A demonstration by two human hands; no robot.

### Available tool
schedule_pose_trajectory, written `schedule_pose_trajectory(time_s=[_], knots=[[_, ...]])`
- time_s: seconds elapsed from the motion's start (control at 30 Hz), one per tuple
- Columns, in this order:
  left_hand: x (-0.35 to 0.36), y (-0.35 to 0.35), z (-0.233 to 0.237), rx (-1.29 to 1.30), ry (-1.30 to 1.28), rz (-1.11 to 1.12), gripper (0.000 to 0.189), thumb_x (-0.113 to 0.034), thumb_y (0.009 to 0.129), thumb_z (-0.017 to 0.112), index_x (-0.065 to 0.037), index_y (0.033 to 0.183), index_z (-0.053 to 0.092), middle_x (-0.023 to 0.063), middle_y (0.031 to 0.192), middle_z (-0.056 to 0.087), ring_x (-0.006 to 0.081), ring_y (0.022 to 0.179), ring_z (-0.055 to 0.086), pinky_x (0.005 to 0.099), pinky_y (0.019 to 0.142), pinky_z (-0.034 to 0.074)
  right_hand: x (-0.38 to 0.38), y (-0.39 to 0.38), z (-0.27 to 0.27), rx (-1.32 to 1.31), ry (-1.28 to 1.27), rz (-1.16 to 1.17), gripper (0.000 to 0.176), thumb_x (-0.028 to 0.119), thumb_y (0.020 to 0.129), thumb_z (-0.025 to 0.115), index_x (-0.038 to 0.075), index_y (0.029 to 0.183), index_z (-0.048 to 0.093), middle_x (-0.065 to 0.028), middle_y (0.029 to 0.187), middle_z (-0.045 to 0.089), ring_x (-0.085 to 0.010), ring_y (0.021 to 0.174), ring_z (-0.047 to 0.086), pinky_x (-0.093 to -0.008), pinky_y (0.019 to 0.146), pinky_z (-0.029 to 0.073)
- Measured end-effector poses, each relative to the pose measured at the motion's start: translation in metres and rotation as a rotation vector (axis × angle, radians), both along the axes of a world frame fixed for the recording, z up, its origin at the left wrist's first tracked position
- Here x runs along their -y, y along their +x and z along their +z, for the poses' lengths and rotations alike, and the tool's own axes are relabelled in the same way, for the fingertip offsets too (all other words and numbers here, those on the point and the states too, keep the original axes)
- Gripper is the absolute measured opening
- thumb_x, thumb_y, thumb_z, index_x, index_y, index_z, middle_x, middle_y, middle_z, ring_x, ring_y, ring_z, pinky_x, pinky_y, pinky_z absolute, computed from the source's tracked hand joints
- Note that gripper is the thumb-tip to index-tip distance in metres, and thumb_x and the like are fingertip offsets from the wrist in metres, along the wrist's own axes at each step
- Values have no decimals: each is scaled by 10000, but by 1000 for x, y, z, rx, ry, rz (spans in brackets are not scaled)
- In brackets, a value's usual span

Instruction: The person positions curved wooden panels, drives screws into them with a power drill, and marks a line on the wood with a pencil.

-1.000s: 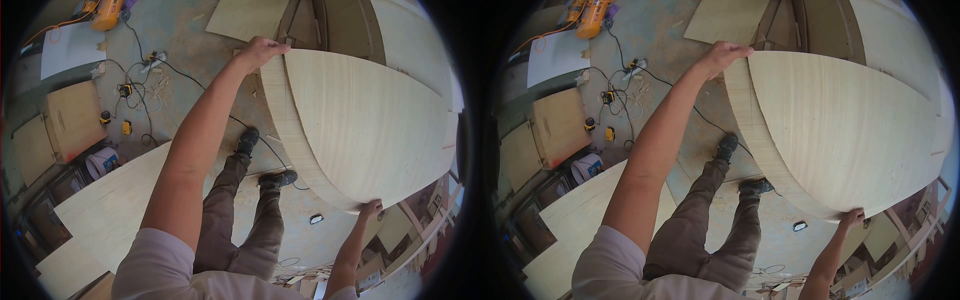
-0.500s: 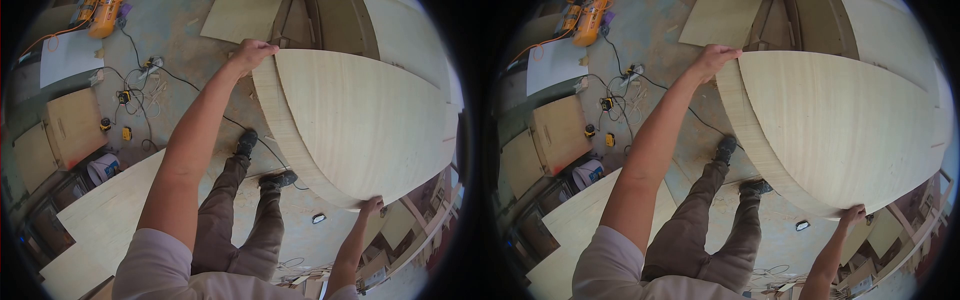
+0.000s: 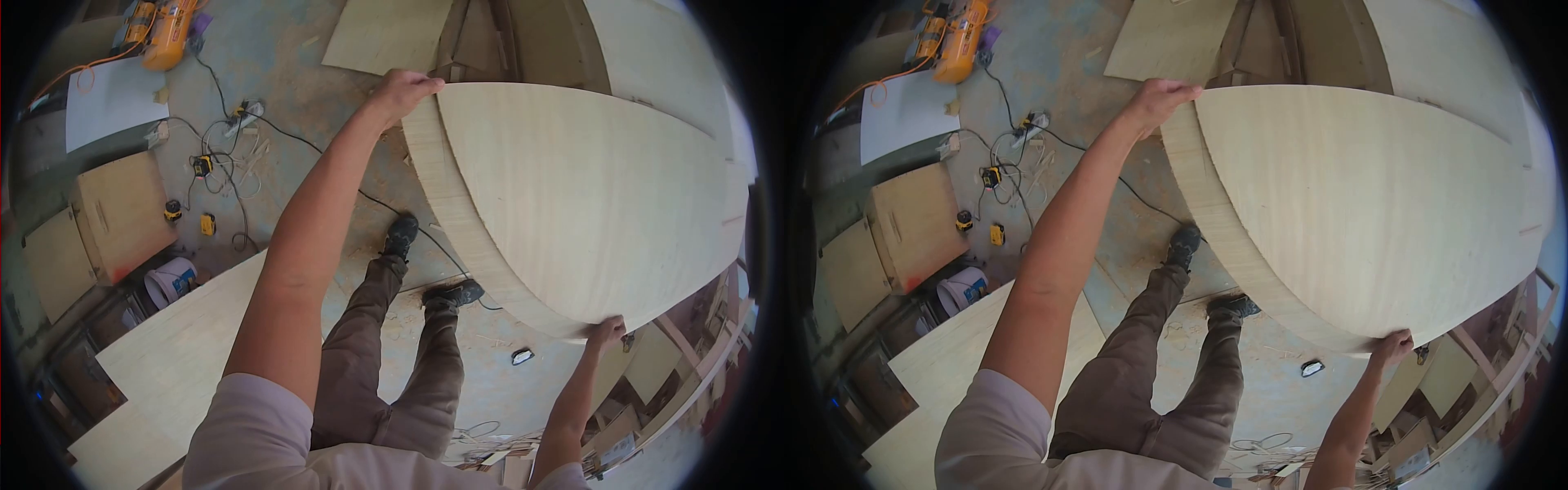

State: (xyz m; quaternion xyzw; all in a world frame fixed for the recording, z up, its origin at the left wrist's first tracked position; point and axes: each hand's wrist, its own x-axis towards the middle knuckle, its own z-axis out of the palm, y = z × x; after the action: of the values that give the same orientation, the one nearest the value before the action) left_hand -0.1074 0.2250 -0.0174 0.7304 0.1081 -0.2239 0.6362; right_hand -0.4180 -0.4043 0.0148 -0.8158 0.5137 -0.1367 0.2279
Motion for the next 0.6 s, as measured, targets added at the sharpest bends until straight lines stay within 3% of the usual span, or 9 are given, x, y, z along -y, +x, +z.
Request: schedule_pose_trajectory(time_s=[0.13, 0.17, 0.2, 0.27, 0.3, 0.4, 0.53, 0.6], knots=[[1, -5, 0, 68, 43, -55, 374, -354, 915, 610, -10, 1051, 669, -3, 966, 648, 85, 874, 556, 259, 808, 447, 15, -9, -14, -49, -90, 13, 409, 305, 939, 467, -70, 1094, 518, -144, 848, 594, -230, 742, 533, -404, 711, 458], [2, -6, -2, 130, 84, -16, 341, -319, 886, 652, -8, 1022, 682, 22, 908, 663, 107, 821, 573, 288, 748, 469, 6, -5, -16, 16, -162, -20, 313, 260, 936, 476, -36, 1023, 528, -99, 794, 569, -195, 684, 509, -381, 651, 457], [6, -9, 5, 267, 307, -32, 374, -322, 898, 638, -7, 1100, 650, 62, 984, 669, 139, 885, 596, 304, 802, 482, 53, -35, -56, 52, 7, -36, 336, 334, 939, 465, 60, 1108, 563, -133, 919, 655, -269, 828, 606, -392, 740, 475], [4, -8, -14, 449, 504, -4, 396, -287, 915, 609, -7, 1193, 589, 145, 1119, 651, 252, 1042, 609, 355, 905, 469, 21, -22, -34, 51, 6, -62, 303, 325, 929, 474, 83, 1091, 557, -136, 955, 664, -293, 884, 634, -417, 767, 487], [-1, -10, -32, 580, 683, 31, 411, -249, 909, 607, 6, 1228, 555, 193, 1165, 626, 309, 1095, 589, 381, 944, 445, -4, -4, -5, -157, -85, -122, 302, 342, 930, 476, 94, 1081, 558, -155, 951, 662, -323, 890, 638, -438, 768, 489], [61, -52, 35, 747, 1099, -115, 445, -239, 890, 613, -26, 1272, 530, 231, 1365, 463, 386, 1277, 415, 458, 1053, 333, -19, 3, 6, -54, -112, -131, 301, 345, 935, 499, 71, 1047, 552, -176, 879, 655, -357, 800, 641, -460, 705, 491], [178, -139, 55, 860, 1153, -452, 486, -240, 887, 608, -47, 1323, 510, 242, 1439, 365, 398, 1340, 328, 517, 1074, 281, -12, -11, 16, 102, 22, -58, 316, 329, 911, 547, 45, 1047, 567, -153, 784, 624, -316, 721, 623, -432, 633, 477], [253, -180, 49, 911, 1014, -565, 494, -231, 881, 613, -73, 1337, 509, 239, 1448, 356, 397, 1352, 315, 553, 1072, 261, -16, -39, 23, 186, 223, -98, 332, 309, 897, 580, 44, 1097, 584, -145, 767, 611, -301, 696, 607, -417, 622, 474]])
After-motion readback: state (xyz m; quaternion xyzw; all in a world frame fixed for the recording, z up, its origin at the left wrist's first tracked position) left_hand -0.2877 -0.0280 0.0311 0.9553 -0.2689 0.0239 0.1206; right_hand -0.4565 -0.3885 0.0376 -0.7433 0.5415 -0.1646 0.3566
